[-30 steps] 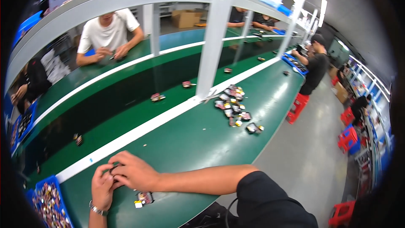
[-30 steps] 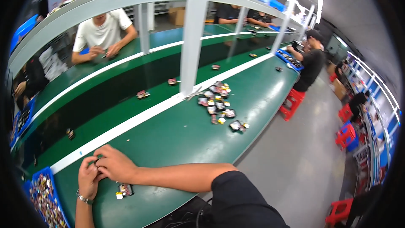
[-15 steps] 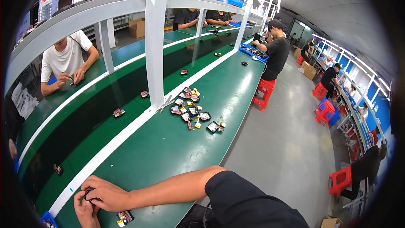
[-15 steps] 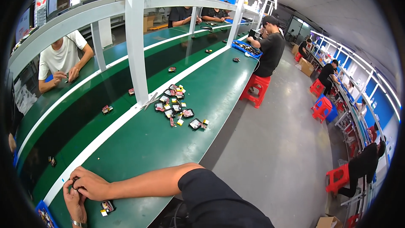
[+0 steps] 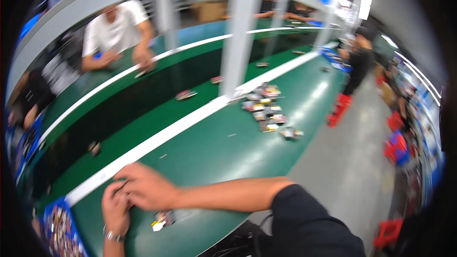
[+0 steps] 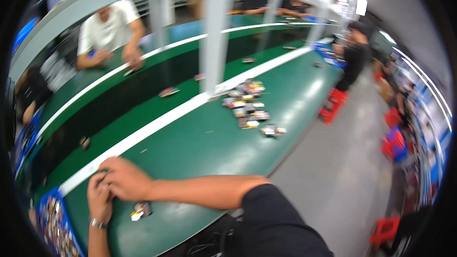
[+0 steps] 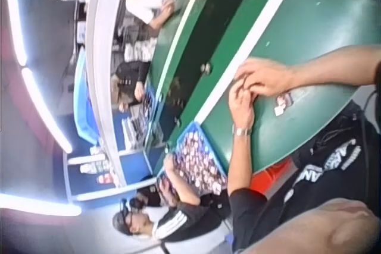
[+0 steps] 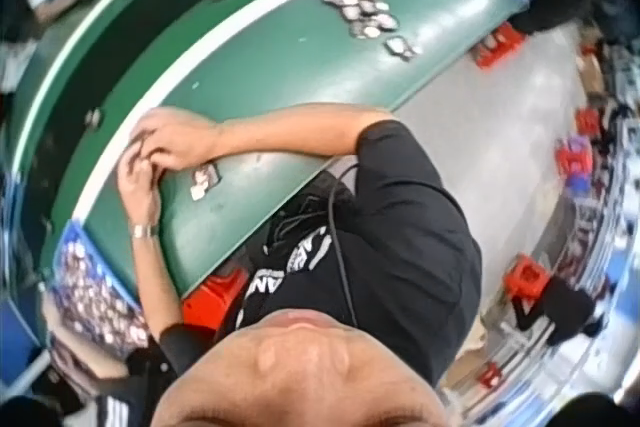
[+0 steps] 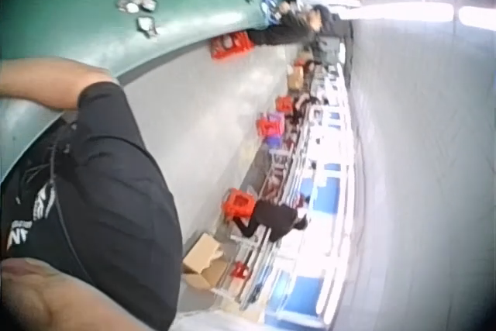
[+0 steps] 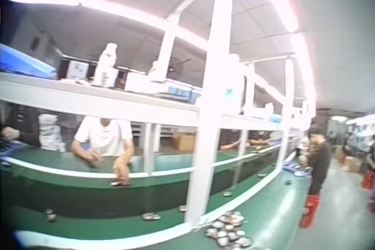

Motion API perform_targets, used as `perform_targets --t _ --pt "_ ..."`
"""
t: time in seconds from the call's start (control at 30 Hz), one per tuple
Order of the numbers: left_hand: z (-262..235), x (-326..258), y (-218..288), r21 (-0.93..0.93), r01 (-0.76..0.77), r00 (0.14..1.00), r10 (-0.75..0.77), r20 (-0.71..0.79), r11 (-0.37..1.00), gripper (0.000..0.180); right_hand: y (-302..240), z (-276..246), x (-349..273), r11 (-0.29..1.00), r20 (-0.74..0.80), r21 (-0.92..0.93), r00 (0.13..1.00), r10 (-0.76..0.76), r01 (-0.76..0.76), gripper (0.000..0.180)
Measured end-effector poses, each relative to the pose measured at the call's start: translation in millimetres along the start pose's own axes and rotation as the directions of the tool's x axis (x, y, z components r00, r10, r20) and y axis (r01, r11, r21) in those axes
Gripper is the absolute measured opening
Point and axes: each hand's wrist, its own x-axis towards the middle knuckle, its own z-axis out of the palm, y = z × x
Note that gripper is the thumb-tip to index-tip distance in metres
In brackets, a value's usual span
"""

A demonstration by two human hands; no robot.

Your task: Assembling small electronic components on a production line.

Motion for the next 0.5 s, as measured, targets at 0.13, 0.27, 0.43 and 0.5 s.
perform_targets --t 0.13,0.27,0.43,0.5 --pt "6.7 9.3 -4.7 -0.087 0.037 0.989 -0.024 0.145 0.995 0.028 -3.6 -20.8 -3.6 0.982 0.026 -0.181 0.998 -0.053 0.057 0.019" --pt "4.8 6.8 1.7 -0.165 0.073 0.978 -0.039 0.204 0.984 0.028 -6.0 -14.2 -2.0 0.973 0.031 -0.222 0.998 -0.052 0.058 0.019" --pt "2.0 2.9 6.0 -0.163 0.078 0.982 -0.048 0.184 0.984 0.028 -5.5 -9.6 0.6 0.980 0.052 -0.190 0.998 -0.047 0.056 0.018" --pt "2.0 4.4 4.3 -0.173 0.059 0.981 -0.025 0.192 0.983 0.029 -4.3 -10.1 0.8 0.983 0.056 -0.173 0.997 -0.052 0.061 0.016"
